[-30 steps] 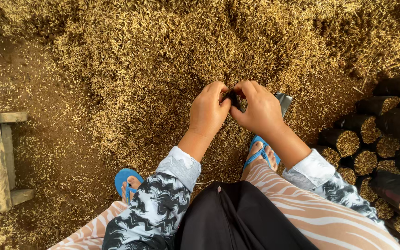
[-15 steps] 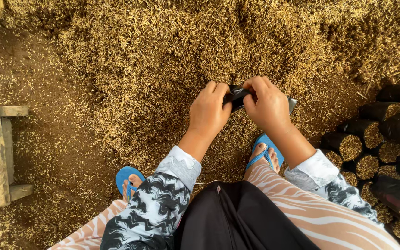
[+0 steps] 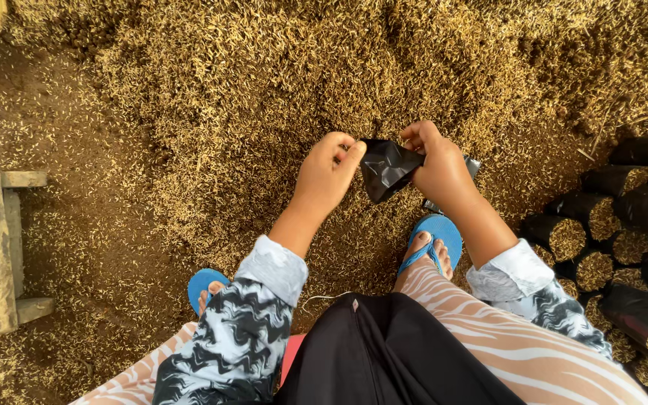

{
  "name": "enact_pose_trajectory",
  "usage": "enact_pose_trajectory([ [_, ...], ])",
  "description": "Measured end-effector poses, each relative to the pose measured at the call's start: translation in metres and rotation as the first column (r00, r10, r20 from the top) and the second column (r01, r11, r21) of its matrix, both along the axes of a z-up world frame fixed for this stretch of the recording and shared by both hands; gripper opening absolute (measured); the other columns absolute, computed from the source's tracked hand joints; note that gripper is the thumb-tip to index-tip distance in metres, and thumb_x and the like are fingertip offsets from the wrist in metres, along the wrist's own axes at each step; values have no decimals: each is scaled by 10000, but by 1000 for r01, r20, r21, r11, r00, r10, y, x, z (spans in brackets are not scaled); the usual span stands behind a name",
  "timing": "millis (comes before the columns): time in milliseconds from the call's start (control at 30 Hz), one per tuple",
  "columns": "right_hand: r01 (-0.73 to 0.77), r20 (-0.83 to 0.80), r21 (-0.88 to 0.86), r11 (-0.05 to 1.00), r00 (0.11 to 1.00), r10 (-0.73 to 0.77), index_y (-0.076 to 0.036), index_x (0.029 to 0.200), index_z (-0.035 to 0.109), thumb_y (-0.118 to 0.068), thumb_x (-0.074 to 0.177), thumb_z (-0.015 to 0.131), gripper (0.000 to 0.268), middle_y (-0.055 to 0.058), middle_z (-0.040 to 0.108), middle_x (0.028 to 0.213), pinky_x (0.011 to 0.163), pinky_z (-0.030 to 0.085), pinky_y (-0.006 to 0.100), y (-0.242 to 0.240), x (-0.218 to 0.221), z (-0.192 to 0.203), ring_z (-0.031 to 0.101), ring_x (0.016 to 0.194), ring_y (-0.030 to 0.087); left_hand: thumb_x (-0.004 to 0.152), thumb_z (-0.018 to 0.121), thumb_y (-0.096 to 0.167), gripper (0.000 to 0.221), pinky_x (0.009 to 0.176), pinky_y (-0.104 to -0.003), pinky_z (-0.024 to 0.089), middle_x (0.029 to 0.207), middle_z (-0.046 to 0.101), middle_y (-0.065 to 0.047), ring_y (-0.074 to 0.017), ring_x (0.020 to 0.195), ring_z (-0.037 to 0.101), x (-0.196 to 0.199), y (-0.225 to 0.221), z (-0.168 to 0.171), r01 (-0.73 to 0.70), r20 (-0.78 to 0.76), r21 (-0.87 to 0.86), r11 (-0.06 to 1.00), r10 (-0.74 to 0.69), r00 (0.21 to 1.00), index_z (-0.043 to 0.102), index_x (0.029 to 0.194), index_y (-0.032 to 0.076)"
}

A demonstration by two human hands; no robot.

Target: The person scoops loose grains from a large pile on the ground and packs them into small black plastic bags. They fold the top of each bag to seal it and place the filled bags aside. The process is repeated multiple times.

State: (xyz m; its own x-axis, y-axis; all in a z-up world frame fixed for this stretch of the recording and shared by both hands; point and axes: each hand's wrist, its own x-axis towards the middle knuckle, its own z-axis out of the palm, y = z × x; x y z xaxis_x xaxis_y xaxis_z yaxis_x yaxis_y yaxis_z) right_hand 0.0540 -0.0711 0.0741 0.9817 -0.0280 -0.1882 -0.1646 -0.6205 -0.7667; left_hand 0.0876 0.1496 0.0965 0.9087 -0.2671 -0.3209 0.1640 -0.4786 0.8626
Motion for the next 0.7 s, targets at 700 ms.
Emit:
enact_pose_trajectory([
  [700,265,-285,508,819,950,-130,-56,1001,572,27,936,646,128,26,607,884,589,509,240,-9,-14,-53,590,707,76,926,700,193,133,600,-294,506,774,750,-31,-105,633,650,-2,11,-51,-179,39,48,983,177,983,760,945,75],
])
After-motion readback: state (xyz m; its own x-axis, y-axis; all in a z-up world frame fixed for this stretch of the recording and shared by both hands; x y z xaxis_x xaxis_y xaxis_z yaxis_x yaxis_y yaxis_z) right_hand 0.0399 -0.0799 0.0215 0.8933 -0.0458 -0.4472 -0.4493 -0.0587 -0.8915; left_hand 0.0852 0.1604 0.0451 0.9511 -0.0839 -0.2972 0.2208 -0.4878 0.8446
